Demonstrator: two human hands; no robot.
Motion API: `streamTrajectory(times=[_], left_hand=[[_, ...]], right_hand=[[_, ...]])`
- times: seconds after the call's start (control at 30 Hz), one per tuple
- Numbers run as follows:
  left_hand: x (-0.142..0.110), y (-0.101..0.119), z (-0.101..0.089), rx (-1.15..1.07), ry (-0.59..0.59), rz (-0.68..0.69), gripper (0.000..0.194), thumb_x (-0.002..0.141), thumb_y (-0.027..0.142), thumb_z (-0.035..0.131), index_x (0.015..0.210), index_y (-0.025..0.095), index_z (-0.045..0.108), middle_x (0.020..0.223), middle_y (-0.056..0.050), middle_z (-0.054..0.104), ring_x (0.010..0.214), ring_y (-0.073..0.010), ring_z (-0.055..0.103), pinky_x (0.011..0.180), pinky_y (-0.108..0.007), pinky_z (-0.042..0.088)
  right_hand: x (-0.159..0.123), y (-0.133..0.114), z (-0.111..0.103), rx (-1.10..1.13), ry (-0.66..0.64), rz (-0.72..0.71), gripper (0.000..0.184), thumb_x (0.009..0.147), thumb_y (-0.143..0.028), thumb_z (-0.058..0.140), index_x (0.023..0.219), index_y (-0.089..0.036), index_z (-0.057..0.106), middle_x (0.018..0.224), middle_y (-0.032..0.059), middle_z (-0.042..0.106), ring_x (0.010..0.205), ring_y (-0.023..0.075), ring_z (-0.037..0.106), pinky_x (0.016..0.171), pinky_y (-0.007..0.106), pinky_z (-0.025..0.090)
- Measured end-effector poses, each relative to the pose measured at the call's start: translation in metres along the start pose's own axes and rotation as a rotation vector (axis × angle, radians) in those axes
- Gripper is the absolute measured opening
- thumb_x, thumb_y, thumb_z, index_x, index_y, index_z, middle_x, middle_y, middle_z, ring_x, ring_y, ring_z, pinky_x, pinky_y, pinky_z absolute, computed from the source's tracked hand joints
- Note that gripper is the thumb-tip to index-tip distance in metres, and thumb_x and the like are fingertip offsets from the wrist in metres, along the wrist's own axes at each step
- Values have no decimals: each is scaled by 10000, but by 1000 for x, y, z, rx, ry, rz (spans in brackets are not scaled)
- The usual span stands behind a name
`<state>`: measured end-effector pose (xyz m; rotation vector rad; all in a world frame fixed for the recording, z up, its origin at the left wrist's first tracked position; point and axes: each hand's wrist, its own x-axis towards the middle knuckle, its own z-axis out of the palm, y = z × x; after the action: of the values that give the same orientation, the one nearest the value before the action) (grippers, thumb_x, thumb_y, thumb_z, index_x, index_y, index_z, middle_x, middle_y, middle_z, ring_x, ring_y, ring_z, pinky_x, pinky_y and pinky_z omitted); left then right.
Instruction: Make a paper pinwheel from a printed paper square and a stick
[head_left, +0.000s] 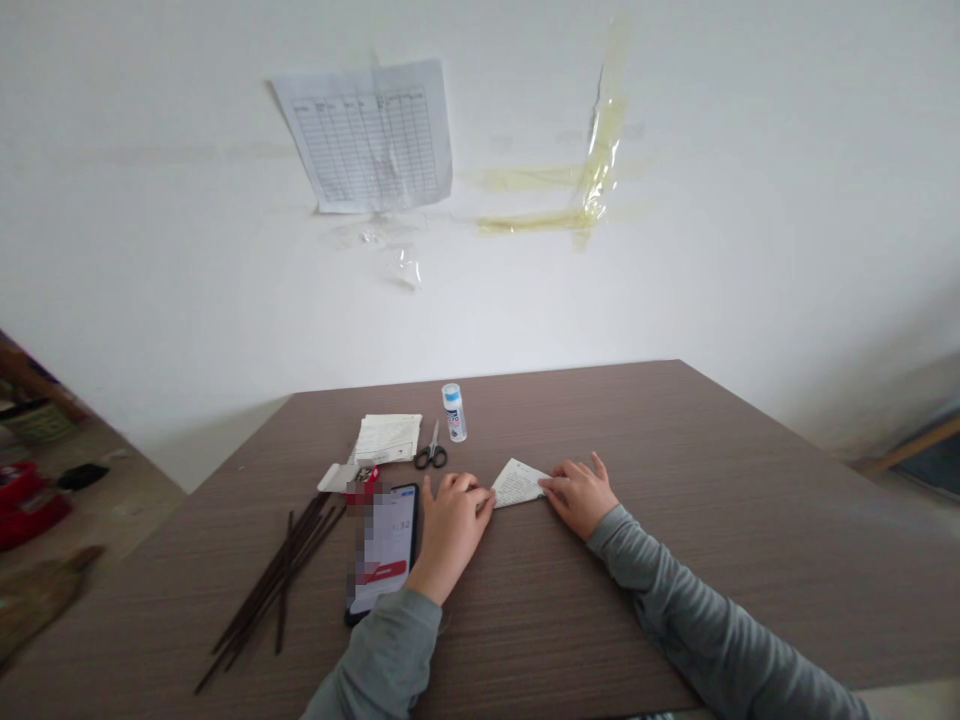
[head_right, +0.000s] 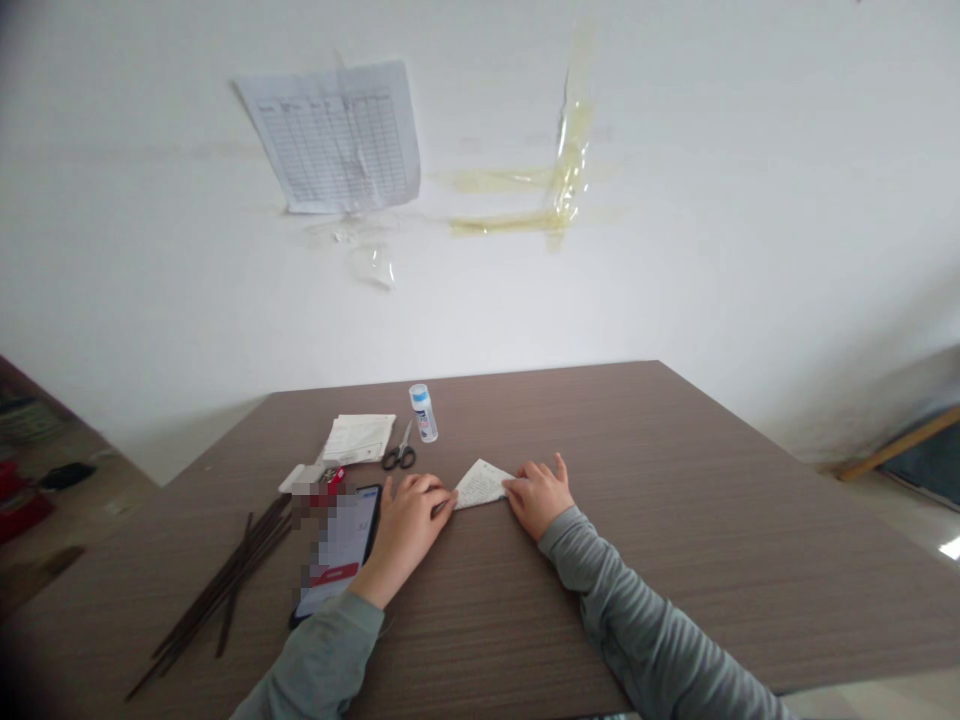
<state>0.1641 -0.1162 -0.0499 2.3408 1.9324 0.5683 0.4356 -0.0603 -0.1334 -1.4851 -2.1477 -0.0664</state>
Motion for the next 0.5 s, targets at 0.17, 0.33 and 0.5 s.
streamTrajectory(times=[0.17,0.33,0.5], left_hand=[[1,2,-3,7,3,-34,268,1177,202,852,1087,348,1058,1380,-102,965,1433,-424,829,1450,-867,519],[2,3,-3,8,1,-34,263,1182,195,848,1097,333,1055,1395,-104,978,1448,-420,836,1448,-854,527],[2,0,1,6,25,-17,268,1159,172,855,1100,346,1050,1347,-89,989,1430,-413,844,1462,-851,510]], right_hand=[[1,-1,0,2,-21,-4,298,1119,-251,830,1183,-437,1054,1199,109,948,1136,395,900,1434,830,560],[1,0,-2,-5,-2,-2,274,1113,-244,858,1165,-431,1052,1181,107,953,1125,384,907,1420,823,584],[1,2,-7,-11,2,-62,278,1124,-246,841,1182,-414,1054,1162,113,955,1078,361,898,1386,797,619]])
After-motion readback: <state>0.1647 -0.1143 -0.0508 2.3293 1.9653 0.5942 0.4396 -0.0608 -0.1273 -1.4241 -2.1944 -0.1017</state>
